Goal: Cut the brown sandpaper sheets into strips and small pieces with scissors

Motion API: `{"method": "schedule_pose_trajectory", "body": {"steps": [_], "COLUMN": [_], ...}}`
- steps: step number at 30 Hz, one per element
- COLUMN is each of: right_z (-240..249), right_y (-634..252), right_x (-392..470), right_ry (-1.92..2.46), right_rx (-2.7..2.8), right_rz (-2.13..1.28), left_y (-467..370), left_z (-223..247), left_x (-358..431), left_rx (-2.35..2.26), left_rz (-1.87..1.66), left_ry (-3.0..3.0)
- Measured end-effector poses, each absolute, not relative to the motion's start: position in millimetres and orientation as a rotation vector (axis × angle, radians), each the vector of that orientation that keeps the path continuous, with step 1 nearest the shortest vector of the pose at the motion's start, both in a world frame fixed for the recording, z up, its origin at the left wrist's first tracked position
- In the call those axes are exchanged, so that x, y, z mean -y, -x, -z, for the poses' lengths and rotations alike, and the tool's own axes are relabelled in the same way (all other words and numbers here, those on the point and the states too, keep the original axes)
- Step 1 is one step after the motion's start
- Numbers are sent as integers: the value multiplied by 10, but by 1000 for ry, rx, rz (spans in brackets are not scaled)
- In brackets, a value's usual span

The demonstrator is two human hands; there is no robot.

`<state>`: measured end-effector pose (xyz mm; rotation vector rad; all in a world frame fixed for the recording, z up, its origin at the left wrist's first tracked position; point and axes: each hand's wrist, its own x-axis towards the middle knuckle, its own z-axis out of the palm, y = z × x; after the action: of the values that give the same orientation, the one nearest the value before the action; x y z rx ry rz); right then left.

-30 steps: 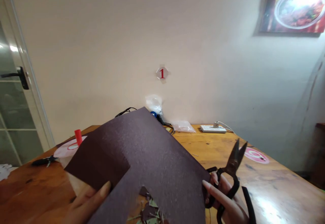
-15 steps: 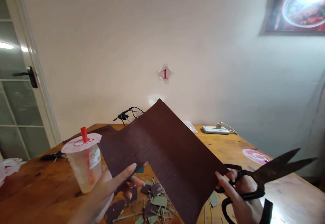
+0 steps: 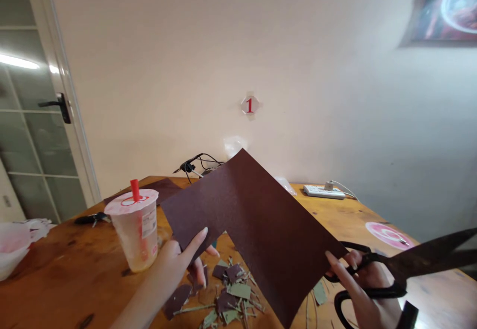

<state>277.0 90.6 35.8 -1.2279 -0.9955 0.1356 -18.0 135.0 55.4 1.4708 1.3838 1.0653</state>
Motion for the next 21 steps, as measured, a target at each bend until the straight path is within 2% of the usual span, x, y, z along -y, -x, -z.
{"method": "schedule_pose_trajectory", "body": {"steps": [8, 14, 21], "right_z": [-294, -203, -174], "right_y": [-2821, -2938, -2994], "right_x": [-934, -952, -975], "right_ry": [1219, 1281, 1264], "right_rx": [1070, 1183, 1198], "right_rz": [-78, 18, 56], "left_y": [164, 96, 57], "left_z": [-556, -451, -374], "left_x": [-1344, -1302, -1314], "left_rx": [-1236, -1033, -860], "left_rz": [-1169, -1071, -1129], "left_ry": [-1387, -1181, -999]}}
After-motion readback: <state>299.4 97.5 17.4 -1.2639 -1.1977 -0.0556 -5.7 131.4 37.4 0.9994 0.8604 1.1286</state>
